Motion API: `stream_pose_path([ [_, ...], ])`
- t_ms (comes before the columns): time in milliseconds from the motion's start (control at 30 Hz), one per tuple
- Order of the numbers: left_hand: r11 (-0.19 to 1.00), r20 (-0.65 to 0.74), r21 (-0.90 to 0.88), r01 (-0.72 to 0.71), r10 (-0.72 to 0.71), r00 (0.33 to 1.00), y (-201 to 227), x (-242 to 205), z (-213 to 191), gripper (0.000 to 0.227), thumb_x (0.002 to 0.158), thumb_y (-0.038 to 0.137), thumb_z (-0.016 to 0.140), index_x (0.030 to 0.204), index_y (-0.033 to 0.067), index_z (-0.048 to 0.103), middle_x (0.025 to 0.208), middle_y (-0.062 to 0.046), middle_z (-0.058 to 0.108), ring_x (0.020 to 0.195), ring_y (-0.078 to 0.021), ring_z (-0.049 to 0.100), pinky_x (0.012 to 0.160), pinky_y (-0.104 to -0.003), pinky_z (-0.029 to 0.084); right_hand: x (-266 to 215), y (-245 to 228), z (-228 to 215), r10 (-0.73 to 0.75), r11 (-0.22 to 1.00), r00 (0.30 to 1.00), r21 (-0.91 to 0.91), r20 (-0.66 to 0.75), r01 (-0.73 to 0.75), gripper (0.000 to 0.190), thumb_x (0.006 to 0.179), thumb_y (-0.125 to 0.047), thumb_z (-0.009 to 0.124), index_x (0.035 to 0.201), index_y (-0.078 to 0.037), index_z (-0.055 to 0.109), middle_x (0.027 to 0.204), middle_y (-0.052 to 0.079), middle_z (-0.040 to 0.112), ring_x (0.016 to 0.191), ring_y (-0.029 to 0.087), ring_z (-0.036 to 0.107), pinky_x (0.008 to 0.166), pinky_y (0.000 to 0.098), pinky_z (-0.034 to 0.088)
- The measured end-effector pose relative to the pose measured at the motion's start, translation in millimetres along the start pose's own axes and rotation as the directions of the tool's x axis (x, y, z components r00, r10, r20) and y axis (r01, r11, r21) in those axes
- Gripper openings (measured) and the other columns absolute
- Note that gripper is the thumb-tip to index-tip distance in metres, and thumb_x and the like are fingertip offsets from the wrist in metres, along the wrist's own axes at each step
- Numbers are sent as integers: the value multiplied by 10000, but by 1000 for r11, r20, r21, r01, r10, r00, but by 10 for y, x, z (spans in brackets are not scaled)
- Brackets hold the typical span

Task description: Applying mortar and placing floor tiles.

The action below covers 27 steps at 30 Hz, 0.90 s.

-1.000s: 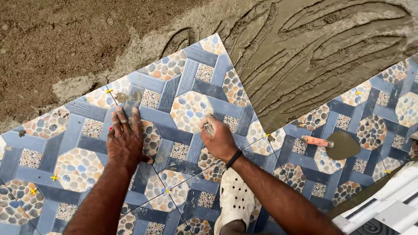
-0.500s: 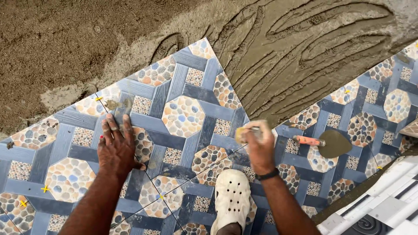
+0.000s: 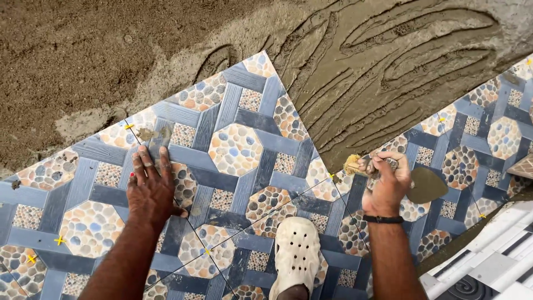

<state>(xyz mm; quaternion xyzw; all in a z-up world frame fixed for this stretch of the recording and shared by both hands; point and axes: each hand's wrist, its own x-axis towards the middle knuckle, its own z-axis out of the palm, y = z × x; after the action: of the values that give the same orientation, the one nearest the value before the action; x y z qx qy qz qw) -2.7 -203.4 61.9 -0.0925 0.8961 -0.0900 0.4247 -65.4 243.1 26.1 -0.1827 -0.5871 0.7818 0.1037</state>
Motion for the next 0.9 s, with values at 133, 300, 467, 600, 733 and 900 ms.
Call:
stream_pose_path([
  [133, 1000, -6, -21, 6, -6, 1000, 12, -33, 24, 1675, 527, 679, 943, 1615, 11, -141, 1648, -380, -92, 1554, -478, 22, 1230, -487, 296, -115, 79, 459, 110, 994, 984, -11, 144, -109, 139, 941, 66, 609, 1038, -34, 608, 883, 58, 624, 748, 128, 625, 704, 289, 569],
  [300, 998, -35, -62, 28, -30, 999, -54, -16, 87, 1668, 531, 645, 961, 1608, 15, -146, 1648, -371, -97, 1547, -482, 10, 1241, -504, 242, -281, 241, 1500, 177, 984, 875, -87, 450, -155, 126, 967, 23, 646, 1048, -53, 585, 883, 52, 636, 761, 127, 650, 710, 273, 569],
  [467, 996, -4, -91, -4, 4, 1000, -42, 39, 106, 1666, 550, 618, 977, 1603, 16, -164, 1644, -376, -131, 1547, -485, -34, 1246, -518, 215, -117, 866, 1914, 330, 902, 790, -419, 517, -104, 94, 945, 19, 616, 1005, -39, 572, 809, 53, 619, 654, 121, 625, 578, 273, 558],
  [600, 995, 17, -101, -8, 10, 1000, -50, 14, 79, 1676, 543, 604, 987, 1607, 14, -166, 1644, -381, -147, 1550, -486, -43, 1249, -528, 207, -359, 770, 2114, 365, 891, 759, -438, 539, -117, 100, 923, 33, 610, 992, -25, 568, 816, 41, 612, 640, 110, 622, 569, 280, 569],
  [733, 994, 14, -112, -11, 13, 1000, -45, -5, 125, 1673, 545, 594, 989, 1601, 22, -175, 1643, -370, -155, 1548, -484, -58, 1247, -531, 203, -632, 1031, 2094, 296, 920, 669, -391, 682, -9, 73, 917, 5, 592, 978, -33, 584, 828, 45, 638, 642, 104, 638, 551, 287, 574],
  [900, 991, -78, -89, -97, 90, 993, -24, 8, 236, 1644, 551, 629, 969, 1573, 20, -165, 1643, -329, -143, 1539, -480, -58, 1254, -530, 183, -832, 1030, 1767, 481, 856, 658, -471, 579, -211, 72, 960, -86, 641, 1007, -75, 588, 772, 68, 635, 629, 110, 627, 556, 274, 545],
])
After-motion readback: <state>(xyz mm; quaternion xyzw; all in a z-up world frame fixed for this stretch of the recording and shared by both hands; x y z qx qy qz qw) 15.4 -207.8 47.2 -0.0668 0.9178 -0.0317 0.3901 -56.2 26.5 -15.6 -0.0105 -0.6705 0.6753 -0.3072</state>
